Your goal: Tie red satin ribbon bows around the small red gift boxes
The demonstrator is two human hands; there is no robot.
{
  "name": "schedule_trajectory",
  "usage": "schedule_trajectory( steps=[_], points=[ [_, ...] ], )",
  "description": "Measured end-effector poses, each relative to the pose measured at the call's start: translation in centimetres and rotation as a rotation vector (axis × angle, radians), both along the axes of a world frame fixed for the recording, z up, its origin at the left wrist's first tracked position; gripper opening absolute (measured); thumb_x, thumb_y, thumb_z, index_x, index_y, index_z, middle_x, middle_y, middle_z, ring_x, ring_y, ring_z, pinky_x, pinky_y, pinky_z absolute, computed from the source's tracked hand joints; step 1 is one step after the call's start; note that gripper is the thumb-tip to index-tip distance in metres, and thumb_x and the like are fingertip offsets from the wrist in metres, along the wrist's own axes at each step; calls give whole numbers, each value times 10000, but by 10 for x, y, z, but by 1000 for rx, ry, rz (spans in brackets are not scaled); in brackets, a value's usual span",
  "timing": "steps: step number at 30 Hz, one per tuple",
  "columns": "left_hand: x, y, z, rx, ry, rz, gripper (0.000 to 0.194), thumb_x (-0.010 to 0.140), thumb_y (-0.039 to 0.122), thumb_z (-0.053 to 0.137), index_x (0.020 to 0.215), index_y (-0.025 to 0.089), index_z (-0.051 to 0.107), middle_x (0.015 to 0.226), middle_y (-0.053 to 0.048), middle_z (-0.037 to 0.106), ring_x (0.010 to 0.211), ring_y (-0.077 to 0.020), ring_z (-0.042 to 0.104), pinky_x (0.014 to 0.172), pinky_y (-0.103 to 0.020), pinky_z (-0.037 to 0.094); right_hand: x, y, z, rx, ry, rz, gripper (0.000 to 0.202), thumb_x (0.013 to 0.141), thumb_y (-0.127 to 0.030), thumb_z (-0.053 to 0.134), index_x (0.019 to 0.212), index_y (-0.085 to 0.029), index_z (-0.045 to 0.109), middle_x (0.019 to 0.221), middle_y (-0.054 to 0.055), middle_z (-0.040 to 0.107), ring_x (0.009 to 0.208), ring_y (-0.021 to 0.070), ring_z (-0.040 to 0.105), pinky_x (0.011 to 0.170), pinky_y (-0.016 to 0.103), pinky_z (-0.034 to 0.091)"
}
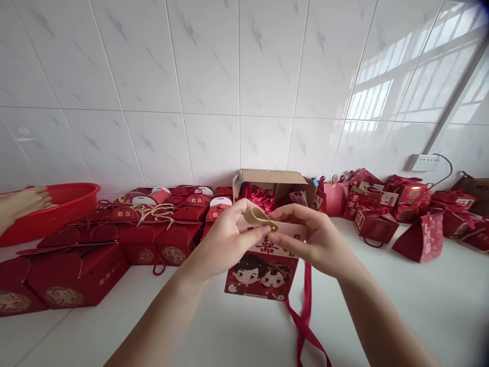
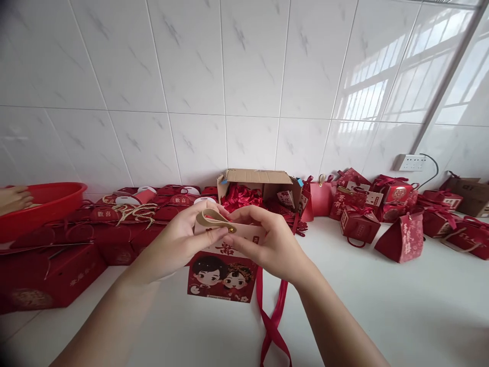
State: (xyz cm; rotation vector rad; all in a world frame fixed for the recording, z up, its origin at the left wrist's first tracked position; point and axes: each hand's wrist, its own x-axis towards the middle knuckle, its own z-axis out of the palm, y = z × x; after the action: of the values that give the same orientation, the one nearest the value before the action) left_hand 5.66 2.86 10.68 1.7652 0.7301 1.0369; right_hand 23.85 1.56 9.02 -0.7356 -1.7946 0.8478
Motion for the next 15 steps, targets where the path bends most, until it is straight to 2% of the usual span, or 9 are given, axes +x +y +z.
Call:
schedule_trajectory(
  steps=[2,5,8,11,13,15],
  points=[
    [0,0,1,-33,-11,-39,84,852,258,588,887,218,523,847,29,559,876,-139,577,793,-293,491,0,3,-1,-76,19,-24,203,784,-305,682,943,-203,609,846,31,693,758,157,640,626,245,507],
    [-1,-2,4,-59,40,-48,99,878,292,545,947,224,525,916,7,572,932,-163,573,833,-330,476,0,7,-3,-104,5,-80,194,756,-314,702,871,-187,611,746,13,661,655,134,593,557,228,455],
    [-4,-3,6,1,103,107,197,869,370,550,1025,251,532,1085,-21,565,1066,-204,529,908,-368,429,-1,11,-5,-72,-43,-99,155,773,-307,667,812,-184,582,692,-7,616,590,112,536,516,219,409],
    [-11,0,7,76,56,271,285,845,418,576,1080,263,532,1221,-43,521,1204,-235,447,991,-390,368,5,20,-6,-68,-115,-150,128,764,-284,641,789,-180,570,673,-15,600,568,106,516,497,213,392],
    [-17,3,8,101,-8,293,301,835,416,591,1080,249,541,1241,-59,521,1255,-247,410,1025,-402,342,19,31,-8,-87,-200,-274,106,730,-264,646,768,-176,600,667,-12,606,571,112,524,495,217,390],
    [-23,6,9,105,-44,281,306,829,410,600,1078,237,555,1236,-68,535,1267,-256,408,1040,-410,331,43,44,-11,-112,-289,-520,83,682,-241,667,713,-169,637,624,-4,609,551,124,530,486,229,388]
  ],
)
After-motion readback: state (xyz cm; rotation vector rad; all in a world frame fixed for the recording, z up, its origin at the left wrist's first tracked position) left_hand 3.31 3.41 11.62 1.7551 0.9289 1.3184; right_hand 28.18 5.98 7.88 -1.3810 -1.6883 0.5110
